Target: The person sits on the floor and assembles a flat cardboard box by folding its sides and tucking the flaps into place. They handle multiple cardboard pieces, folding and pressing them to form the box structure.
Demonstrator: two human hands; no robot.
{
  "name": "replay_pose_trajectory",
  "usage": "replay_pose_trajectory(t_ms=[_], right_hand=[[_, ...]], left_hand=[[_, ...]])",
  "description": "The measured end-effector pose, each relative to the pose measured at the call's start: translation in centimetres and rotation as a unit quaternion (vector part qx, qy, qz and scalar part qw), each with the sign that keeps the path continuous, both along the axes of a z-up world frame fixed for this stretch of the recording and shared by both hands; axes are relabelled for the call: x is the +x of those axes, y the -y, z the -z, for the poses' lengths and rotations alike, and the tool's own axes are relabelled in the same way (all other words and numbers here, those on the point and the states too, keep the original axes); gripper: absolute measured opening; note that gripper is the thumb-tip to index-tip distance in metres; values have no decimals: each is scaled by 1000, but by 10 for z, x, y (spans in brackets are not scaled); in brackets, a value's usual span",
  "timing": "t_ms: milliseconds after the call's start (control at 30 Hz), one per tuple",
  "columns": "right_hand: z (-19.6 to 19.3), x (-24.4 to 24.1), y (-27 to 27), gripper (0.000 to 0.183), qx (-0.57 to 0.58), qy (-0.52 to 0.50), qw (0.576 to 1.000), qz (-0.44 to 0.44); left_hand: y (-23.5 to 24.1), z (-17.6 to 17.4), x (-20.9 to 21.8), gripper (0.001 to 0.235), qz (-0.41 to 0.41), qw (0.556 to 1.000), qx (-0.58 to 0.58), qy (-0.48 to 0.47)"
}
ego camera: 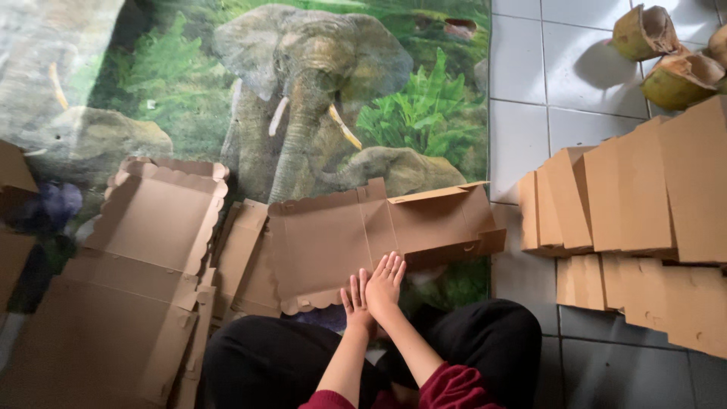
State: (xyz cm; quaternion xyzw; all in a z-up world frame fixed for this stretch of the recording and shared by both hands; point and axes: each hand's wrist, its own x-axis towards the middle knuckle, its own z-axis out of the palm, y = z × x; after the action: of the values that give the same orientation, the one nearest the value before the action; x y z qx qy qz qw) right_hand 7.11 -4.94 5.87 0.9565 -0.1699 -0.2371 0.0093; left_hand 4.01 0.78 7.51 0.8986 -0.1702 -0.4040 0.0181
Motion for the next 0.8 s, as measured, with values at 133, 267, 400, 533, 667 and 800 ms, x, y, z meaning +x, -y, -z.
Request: replay_pose_trajectory(t_ms=[133, 267, 400, 533, 667, 800], right_hand=[[33, -11, 8, 54, -24, 47, 998, -16], [44, -17, 21, 48, 2, 50, 998, -47], [11, -16, 26, 43, 69, 1, 996, -60], [-65, 26, 43, 26, 189, -12, 982, -3], [-81, 108, 72, 37, 271, 243, 930, -48], [-50, 168, 86, 67, 255, 175, 949, -63]], left_hand=[[1, 21, 0, 62, -10, 1000, -16, -10], [3, 27, -2, 73, 4, 999, 20, 28], [0, 19, -4, 71, 8, 998, 19, 63], [-5, -24, 6, 125, 18, 999, -28, 1], [-4, -46, 14, 139, 27, 999, -22, -40], [-4, -58, 18, 138, 26, 998, -16, -54]])
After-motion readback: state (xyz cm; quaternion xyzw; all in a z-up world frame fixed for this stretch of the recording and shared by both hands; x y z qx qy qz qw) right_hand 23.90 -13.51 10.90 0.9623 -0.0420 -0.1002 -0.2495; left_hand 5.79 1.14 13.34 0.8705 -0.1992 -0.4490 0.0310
